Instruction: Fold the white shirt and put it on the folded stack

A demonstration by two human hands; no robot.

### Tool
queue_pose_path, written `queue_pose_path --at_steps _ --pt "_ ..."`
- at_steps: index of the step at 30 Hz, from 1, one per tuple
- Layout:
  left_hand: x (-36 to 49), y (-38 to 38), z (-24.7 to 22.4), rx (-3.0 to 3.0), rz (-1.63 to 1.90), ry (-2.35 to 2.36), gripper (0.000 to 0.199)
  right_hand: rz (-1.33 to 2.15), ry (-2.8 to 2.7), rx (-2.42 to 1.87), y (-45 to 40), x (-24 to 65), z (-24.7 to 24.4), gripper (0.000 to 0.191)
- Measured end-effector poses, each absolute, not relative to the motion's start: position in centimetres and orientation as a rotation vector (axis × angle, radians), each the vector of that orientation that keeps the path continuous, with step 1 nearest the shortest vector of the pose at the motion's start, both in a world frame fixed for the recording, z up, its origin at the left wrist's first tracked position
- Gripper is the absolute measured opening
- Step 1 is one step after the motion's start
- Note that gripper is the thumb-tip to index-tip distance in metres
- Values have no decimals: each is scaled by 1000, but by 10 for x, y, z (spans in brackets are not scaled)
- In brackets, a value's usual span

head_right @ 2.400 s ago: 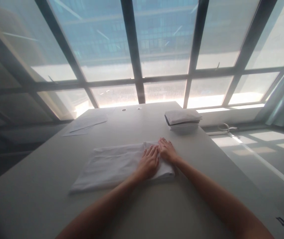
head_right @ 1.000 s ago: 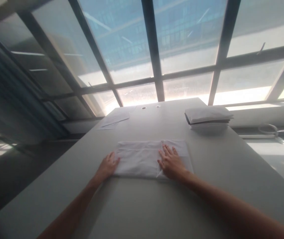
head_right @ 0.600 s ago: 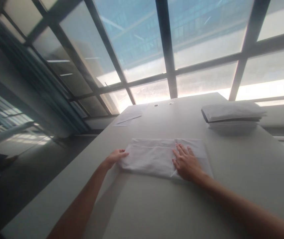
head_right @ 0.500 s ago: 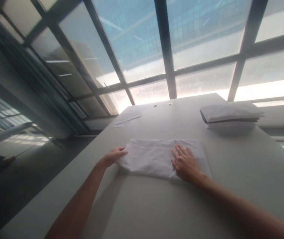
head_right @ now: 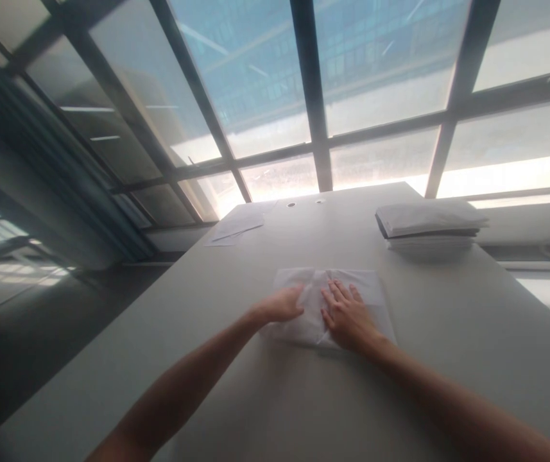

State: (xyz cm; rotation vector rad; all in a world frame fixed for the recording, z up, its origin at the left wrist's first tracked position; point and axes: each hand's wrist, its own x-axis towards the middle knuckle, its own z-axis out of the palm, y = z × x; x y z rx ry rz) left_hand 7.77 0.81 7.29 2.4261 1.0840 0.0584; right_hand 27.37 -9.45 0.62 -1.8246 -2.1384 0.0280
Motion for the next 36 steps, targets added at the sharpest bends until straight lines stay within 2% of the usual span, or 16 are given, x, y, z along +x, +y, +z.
queue_pose_path --at_steps 4,11,16,21,23,26,30,36 --pt "86 -9 50 2428 111 1134 72 50 -2147 -1820 -94 273 7 58" --pt "83 -15 49 2404 253 1009 55 34 -2146 -1828 -95 273 8 57" --pt "80 -22 45 1985 214 899 50 30 -2122 -1815 -95 270 11 55" --pt "51 -33 60 2065 338 651 30 86 -2303 -1474 -97 260 15 55" --pt "27 -37 65 2191 442 676 38 133 -2370 -1396 -98 258 17 54" --pt "-12 -40 64 2389 583 945 63 180 -2400 -1387 -100 258 19 53" --pt "-41 -43 47 2433 482 990 78 185 -2400 -1409 -101 259 21 53" --pt "-34 -47 26 2360 637 1094 72 189 -2418 -1435 -100 259 21 52"
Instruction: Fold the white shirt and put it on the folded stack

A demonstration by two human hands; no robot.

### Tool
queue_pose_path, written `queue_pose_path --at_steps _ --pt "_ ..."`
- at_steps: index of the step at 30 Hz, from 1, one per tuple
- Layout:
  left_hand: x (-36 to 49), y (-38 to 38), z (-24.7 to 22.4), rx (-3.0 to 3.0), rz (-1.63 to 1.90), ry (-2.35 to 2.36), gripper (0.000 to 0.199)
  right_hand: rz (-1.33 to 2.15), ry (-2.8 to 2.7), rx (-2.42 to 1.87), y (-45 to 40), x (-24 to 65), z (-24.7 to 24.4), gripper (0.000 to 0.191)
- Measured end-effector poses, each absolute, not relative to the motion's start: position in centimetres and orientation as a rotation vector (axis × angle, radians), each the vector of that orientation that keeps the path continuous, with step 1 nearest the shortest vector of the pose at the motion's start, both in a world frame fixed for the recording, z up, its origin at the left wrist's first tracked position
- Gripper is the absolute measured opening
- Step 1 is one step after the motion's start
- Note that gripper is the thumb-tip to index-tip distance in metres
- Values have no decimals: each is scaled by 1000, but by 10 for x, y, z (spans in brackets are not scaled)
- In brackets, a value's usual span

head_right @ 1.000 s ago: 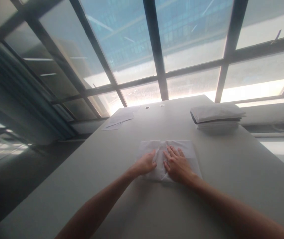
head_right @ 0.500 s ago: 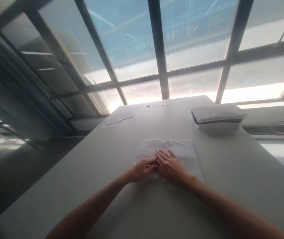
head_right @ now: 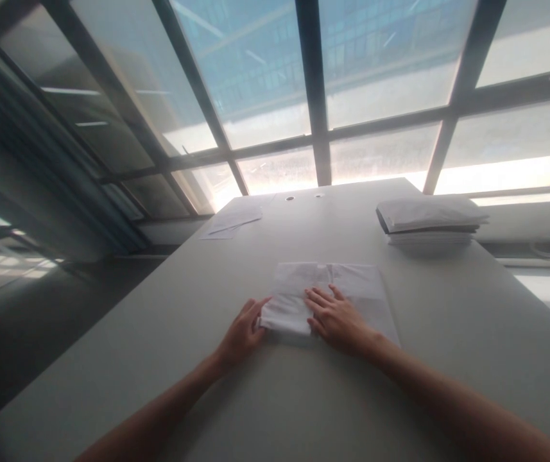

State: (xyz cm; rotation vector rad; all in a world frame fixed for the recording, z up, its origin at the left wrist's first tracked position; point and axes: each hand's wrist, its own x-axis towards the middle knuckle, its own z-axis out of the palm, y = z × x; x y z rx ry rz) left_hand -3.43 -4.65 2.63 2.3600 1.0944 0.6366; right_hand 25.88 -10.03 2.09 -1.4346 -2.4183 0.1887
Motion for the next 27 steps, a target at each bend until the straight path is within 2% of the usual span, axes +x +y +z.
queue_pose_path --at_steps 6,10,13,16,21,27 --pt "-46 -54 20 2495 562 1102 72 169 -2412 -1435 -101 259 21 52" --pt "-62 -53 34 2578 485 938 50 170 -2422 -1416 -101 259 21 52" --pt "-46 -35 53 2611 579 939 38 177 -2424 -1412 -101 259 19 53" --pt "-3 0 59 2708 584 1004 43 176 -2421 -1407 -100 259 19 54" --pt "59 57 30 2723 257 1212 54 164 -2431 -1429 -100 260 20 54" --pt "71 49 17 2736 172 1327 56 175 -2393 -1409 -101 258 18 54"
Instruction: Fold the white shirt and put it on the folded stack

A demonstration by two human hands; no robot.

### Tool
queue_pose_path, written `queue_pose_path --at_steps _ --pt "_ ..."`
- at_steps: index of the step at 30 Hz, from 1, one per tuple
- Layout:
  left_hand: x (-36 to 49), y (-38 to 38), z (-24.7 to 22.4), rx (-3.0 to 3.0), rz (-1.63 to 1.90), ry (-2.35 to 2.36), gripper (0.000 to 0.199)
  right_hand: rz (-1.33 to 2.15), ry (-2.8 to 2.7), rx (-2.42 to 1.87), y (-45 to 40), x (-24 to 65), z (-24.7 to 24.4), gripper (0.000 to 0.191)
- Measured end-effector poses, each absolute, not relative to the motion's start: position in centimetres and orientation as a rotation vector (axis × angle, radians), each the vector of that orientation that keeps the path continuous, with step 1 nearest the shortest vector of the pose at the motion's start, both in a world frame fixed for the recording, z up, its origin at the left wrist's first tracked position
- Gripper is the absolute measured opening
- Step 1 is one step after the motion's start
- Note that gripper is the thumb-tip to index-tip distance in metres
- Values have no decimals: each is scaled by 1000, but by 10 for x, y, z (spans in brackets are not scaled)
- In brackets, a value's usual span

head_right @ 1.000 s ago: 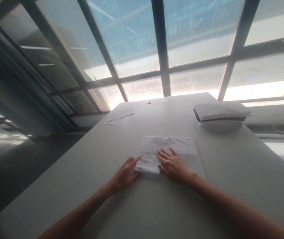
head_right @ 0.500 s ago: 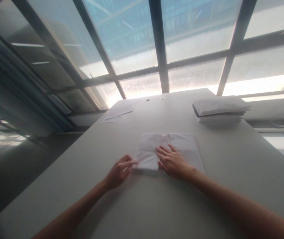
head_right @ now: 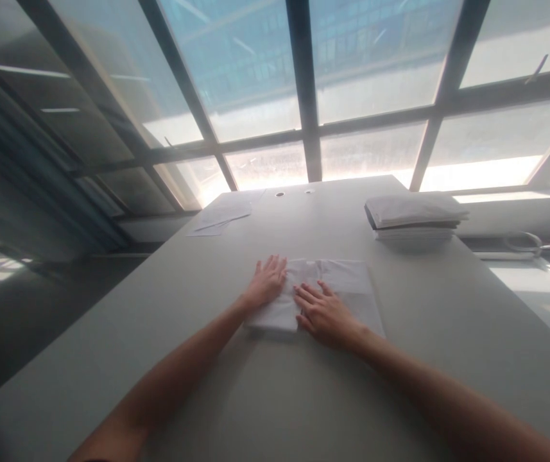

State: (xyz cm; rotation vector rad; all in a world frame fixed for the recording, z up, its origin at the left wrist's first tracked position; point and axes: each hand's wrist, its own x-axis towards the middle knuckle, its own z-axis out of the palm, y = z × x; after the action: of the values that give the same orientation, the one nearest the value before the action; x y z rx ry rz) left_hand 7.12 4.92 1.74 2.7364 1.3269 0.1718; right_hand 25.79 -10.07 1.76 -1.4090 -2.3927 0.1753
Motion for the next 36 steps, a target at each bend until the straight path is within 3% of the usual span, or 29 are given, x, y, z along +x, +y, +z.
queue_pose_path --at_steps 5,11,16,20,26,29,36 --pt "87 11 19 2848 144 1086 59 423 -1936 -1296 -93 271 18 37" --pt "100 6 24 2796 128 1176 59 379 -1095 -1706 -84 361 23 34" --pt "116 1 21 2769 237 1270 59 729 -981 -1915 -109 402 22 38" --pt "122 -2 17 2795 292 1208 59 1141 -921 -1857 -123 396 37 33" --pt "128 -11 17 2743 315 1170 60 1441 -770 -1674 -115 387 61 32" --pt "131 -14 15 2728 365 1143 63 1453 -831 -1540 -109 377 76 37" --pt "124 -8 22 2311 657 1105 56 1152 -947 -1710 -76 314 127 36"
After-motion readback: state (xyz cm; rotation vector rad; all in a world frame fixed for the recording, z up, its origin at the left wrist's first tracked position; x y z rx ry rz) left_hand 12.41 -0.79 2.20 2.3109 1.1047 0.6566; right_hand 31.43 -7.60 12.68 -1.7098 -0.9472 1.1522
